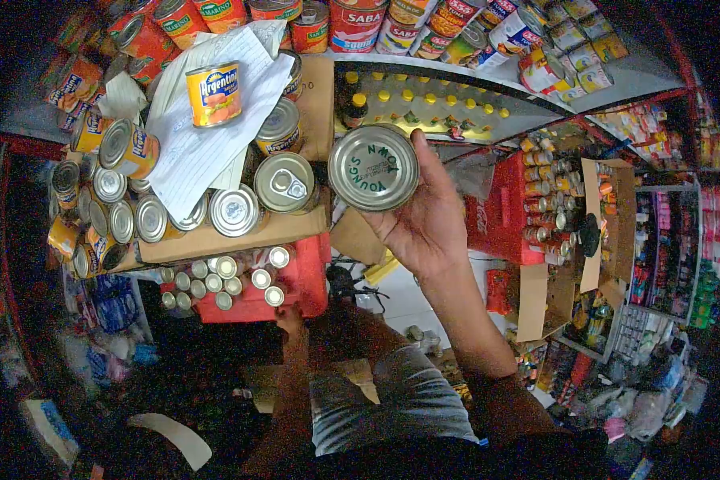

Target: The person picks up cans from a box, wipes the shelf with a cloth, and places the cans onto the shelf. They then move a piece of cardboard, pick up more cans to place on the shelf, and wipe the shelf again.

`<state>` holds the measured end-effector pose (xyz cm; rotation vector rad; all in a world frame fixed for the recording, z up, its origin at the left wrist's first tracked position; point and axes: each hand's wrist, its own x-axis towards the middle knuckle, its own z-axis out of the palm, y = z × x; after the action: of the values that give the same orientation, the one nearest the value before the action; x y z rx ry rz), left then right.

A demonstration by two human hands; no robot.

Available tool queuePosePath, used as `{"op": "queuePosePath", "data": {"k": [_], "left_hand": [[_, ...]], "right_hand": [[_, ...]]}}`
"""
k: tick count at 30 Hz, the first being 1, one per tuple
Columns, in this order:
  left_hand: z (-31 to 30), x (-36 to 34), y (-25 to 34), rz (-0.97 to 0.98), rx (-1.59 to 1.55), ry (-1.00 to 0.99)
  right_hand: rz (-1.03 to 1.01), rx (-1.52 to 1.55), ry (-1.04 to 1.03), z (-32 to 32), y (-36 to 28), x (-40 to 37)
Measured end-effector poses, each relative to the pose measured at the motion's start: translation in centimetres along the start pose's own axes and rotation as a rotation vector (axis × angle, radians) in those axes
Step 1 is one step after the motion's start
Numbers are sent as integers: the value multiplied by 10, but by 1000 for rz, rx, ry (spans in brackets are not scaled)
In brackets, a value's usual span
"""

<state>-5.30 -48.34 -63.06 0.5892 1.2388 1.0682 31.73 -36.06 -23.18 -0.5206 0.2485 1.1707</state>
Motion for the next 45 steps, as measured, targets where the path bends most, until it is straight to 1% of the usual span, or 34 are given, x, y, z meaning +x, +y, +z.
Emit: {"op": "queuePosePath", "data": {"k": [2,3,4,5,6,7,8,9,10,11,13,14,15,17,18,19,20,21,23,24,25,27,29,31,32,33,35,36,37,39,41,43,44,45], "left_hand": [[31,-30,55,-318,-231,-115],[76,-26,86,-473,-347,-174],[104,-26,122,-624,-460,-236],[118,-26,119,-610,-455,-242],[133,-20,113,-597,-72,-405],[148,-14,113,-566,317,-553],[166,-15,130,-550,325,-557],[188,-23,162,-429,401,-635],[210,-31,196,-305,473,-713],[231,-38,228,-284,475,-719],[266,-54,293,16,443,-741],[279,-60,319,161,476,-731],[290,-67,342,301,509,-717],[310,-85,378,445,291,-705],[318,-94,394,457,290,-701],[323,-103,408,514,274,-758],[326,-112,419,575,260,-817],[327,-122,429,591,268,-821],[326,-140,441,381,303,-935],[326,-145,439,424,269,-912],[325,-152,441,437,274,-920],[322,-166,445,568,244,-862],[320,-170,440,651,202,-841],[319,-175,442,672,110,-781],[317,-173,443,669,120,-810],[316,-173,445,684,118,-807],[316,-175,446,623,77,-819],[315,-176,448,625,84,-824],[314,-176,449,626,82,-819],[311,-174,449,679,61,-842],[309,-174,448,670,34,-842],[307,-177,450,636,143,-780],[307,-177,447,736,211,-678],[309,-174,444,783,161,-652]], "right_hand": [[39,9,-43,-2,-1,-2],[42,14,-50,2,1,-5],[-157,-278,-61,9,4,-10],[-362,-565,-71,16,6,-17],[-506,-701,-135,23,6,-24],[-512,-687,-145,27,4,-29],[-675,-968,-198,32,1,-34],[-841,-1252,-246,37,-2,-39],[-811,-1181,-259,44,-1,-45],[-828,-1172,-271,50,-4,-51],[-858,-1273,-338,60,-7,-65],[-817,-1188,-398,65,-7,-73],[-823,-1178,-413,71,-7,-82],[-638,-1001,-445,82,-12,-102],[-631,-1011,-474,83,-15,-108],[-632,-1005,-482,83,-14,-114],[-585,-874,-519,85,-14,-120],[-541,-741,-556,87,-13,-125],[-517,-695,-587,94,-10,-139],[-484,-665,-606,96,-10,-146],[-496,-657,-615,96,-9,-150],[-397,-570,-684,95,-8,-155],[-398,-551,-722,95,-3,-156],[-455,-624,-656,100,5,-160],[-450,-658,-659,105,7,-165],[-452,-656,-674,109,8,-169],[-559,-856,-725,113,8,-177],[-604,-902,-776,113,10,-177],[-600,-904,-780,114,11,-180],[-676,-969,-857,116,16,-188],[-645,-971,-839,114,16,-193],[-607,-949,-770,114,14,-194],[-703,-1004,-764,109,15,-188],[-815,-1030,-766,109,18,-185]]}}
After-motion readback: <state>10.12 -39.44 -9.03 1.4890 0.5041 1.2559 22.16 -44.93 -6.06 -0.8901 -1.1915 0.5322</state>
